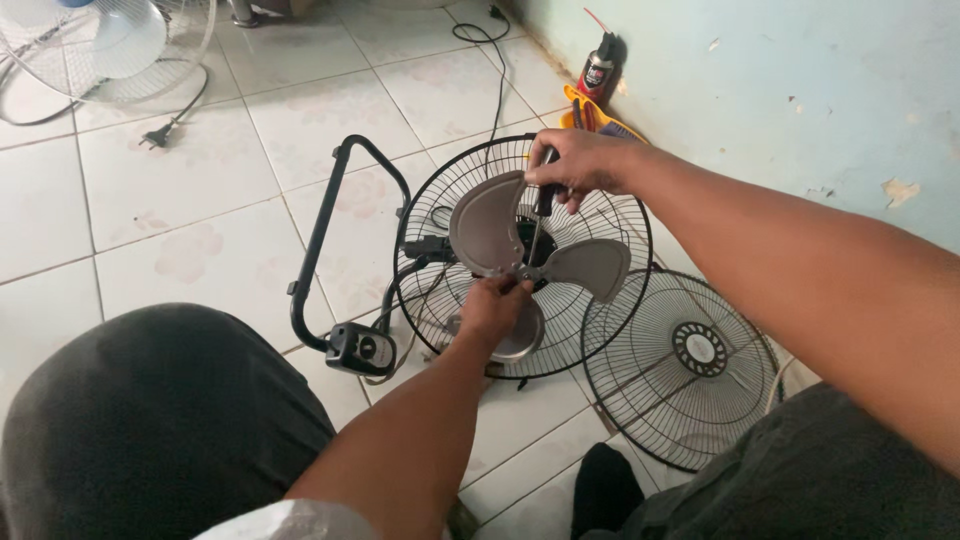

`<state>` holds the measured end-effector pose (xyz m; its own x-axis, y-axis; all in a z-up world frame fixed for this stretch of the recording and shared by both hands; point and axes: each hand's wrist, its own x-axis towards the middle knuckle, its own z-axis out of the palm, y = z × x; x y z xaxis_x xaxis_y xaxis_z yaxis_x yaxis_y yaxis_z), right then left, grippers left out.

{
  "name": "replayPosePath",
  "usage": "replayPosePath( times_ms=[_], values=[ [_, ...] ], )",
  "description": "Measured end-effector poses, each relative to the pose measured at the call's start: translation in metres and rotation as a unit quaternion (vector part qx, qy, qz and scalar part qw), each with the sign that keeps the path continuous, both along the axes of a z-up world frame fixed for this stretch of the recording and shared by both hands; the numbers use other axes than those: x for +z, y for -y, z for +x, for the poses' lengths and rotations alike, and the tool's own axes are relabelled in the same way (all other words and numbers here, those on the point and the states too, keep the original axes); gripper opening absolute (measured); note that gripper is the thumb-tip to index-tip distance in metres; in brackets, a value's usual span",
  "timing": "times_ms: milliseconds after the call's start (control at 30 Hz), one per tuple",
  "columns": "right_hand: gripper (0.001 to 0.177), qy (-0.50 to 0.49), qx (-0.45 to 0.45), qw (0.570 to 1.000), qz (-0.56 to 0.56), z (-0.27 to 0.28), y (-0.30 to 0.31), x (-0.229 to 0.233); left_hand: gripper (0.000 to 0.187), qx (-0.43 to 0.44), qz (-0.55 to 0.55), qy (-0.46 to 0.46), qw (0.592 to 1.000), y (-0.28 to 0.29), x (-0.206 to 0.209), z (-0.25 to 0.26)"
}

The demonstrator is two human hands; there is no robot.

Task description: The person disassembles a standing electric fan by removing the front grille and fan blades, then reassembles it by reattaching the blades and securing the front grille.

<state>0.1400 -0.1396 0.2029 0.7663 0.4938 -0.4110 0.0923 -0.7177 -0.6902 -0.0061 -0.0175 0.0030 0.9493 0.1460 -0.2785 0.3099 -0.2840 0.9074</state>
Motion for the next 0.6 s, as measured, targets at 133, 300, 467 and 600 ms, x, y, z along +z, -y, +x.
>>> replayPosePath(
  times_ms=[133, 300, 467, 600],
  values=[
    [0.036, 0.074, -0.026, 0.990, -0.120, -0.004, -0.011, 0.004, 0.036, 0.012, -0.119, 0.002, 0.993, -0.007, 0.001, -0.002],
    [0.037, 0.017, 0.028, 0.999, -0.015, 0.000, -0.010, 0.007, 0.036, 0.025, -0.138, 0.016, 0.990, -0.007, -0.004, -0.001],
    [0.045, 0.112, -0.086, 0.989, -0.034, -0.006, -0.011, -0.014, 0.037, 0.058, -0.175, 0.014, 0.983, -0.002, -0.012, 0.009],
    [0.053, 0.275, -0.142, 0.950, 0.028, -0.006, -0.013, -0.051, 0.036, 0.071, -0.202, 0.035, 0.976, 0.000, -0.010, 0.010]
  ],
)
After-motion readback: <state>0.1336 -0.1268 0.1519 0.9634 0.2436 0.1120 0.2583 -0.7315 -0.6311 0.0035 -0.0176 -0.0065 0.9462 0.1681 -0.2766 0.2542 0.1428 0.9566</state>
